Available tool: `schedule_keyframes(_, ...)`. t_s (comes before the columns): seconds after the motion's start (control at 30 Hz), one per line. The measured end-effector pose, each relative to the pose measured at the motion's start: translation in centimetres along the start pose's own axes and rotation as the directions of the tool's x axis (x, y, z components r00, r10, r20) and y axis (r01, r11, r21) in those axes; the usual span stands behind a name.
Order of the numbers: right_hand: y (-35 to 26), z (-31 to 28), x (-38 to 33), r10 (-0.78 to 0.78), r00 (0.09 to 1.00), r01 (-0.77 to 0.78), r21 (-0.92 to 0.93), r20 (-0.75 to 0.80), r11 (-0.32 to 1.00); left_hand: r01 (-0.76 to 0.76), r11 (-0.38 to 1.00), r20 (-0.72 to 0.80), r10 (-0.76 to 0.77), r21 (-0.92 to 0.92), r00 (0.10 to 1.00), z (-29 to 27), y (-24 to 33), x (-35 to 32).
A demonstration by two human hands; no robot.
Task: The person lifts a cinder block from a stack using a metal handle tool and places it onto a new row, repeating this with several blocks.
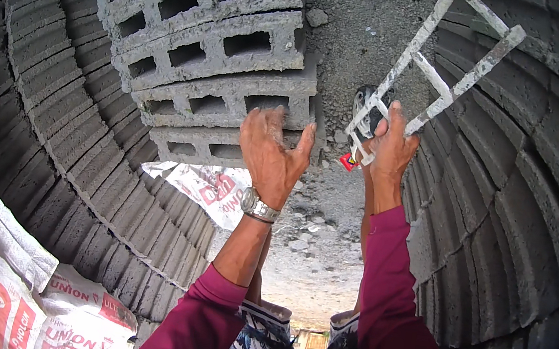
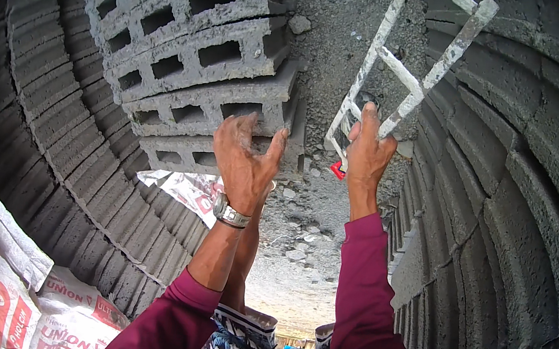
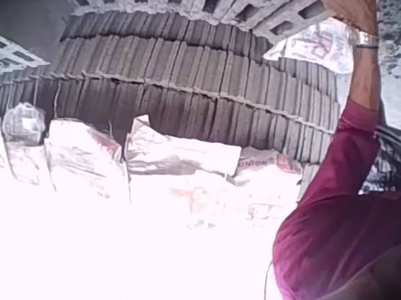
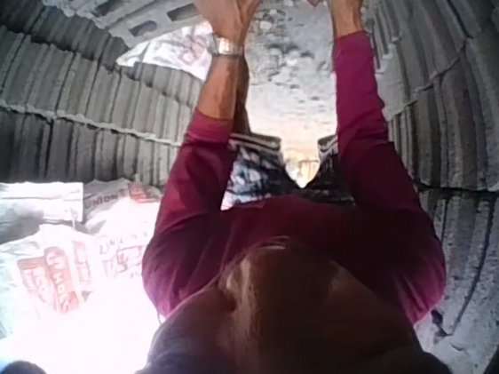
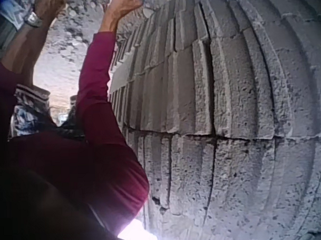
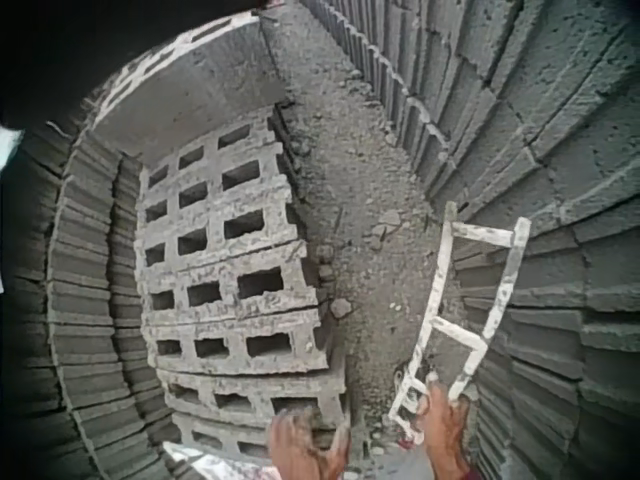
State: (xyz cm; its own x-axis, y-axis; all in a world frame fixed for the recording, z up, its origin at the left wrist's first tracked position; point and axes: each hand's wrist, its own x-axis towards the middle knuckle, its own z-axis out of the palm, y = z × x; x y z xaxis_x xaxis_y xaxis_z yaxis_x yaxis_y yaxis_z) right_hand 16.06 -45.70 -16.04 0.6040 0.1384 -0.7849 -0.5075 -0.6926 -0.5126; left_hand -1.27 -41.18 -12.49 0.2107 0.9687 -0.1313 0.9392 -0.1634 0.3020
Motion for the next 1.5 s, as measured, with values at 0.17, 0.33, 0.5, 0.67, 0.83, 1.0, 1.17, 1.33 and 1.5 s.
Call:
schedule_keyframes(0.17,-0.6,1.3,1.0,-0.06,0.998,0.06,0.004,0.026,0.998,0.179,0.982,0.205,-0.188,0.06,0.961,4.5,0.2,1.7)
schedule_keyframes(0.33,-0.6,3.5,2.5,-0.137,0.989,0.135,0.024,0.054,0.991,0.38,0.922,0.192,-0.386,0.068,0.902,6.7,-1.1,1.8)
schedule_keyframes(0.5,-2.3,5.4,5.2,-0.224,0.971,0.198,0.241,0.088,0.95,0.47,0.879,0.285,-0.432,-0.08,0.856,2.3,-2.9,1.7)
schedule_keyframes(0.67,-5.8,7.8,5.3,-0.556,0.829,0.511,0.333,0.051,0.792,0.533,0.761,0.383,-0.398,-0.37,0.834,-1.2,-3.5,2.0)
schedule_keyframes(0.83,-4.4,10.0,5.4,-0.492,0.853,0.445,0.252,0.174,0.86,0.516,0.801,0.347,-0.412,-0.303,0.843,-0.3,-4.2,1.5)
schedule_keyframes(1.0,-0.3,11.9,9.0,-0.34,0.923,0.312,0.169,0.181,0.935,0.446,0.832,0.346,-0.333,-0.33,0.877,0.4,-3.7,0.9)
schedule_keyframes(1.17,-4.6,10.1,5.8,-0.407,0.886,0.354,0.244,0.221,0.903,0.584,0.751,0.43,-0.437,-0.309,0.79,-0.9,-4.5,1.2)
schedule_keyframes(1.33,1.4,12.2,8.8,-0.562,0.802,0.562,0.064,0.201,0.825,0.51,0.802,0.396,-0.378,-0.31,0.836,0.1,-3.7,1.1)
schedule_keyframes(1.5,1.8,13.2,9.1,-0.465,0.864,0.465,0.052,0.194,0.884,0.517,0.796,0.338,-0.415,-0.315,0.845,0.6,-4.5,0.5)
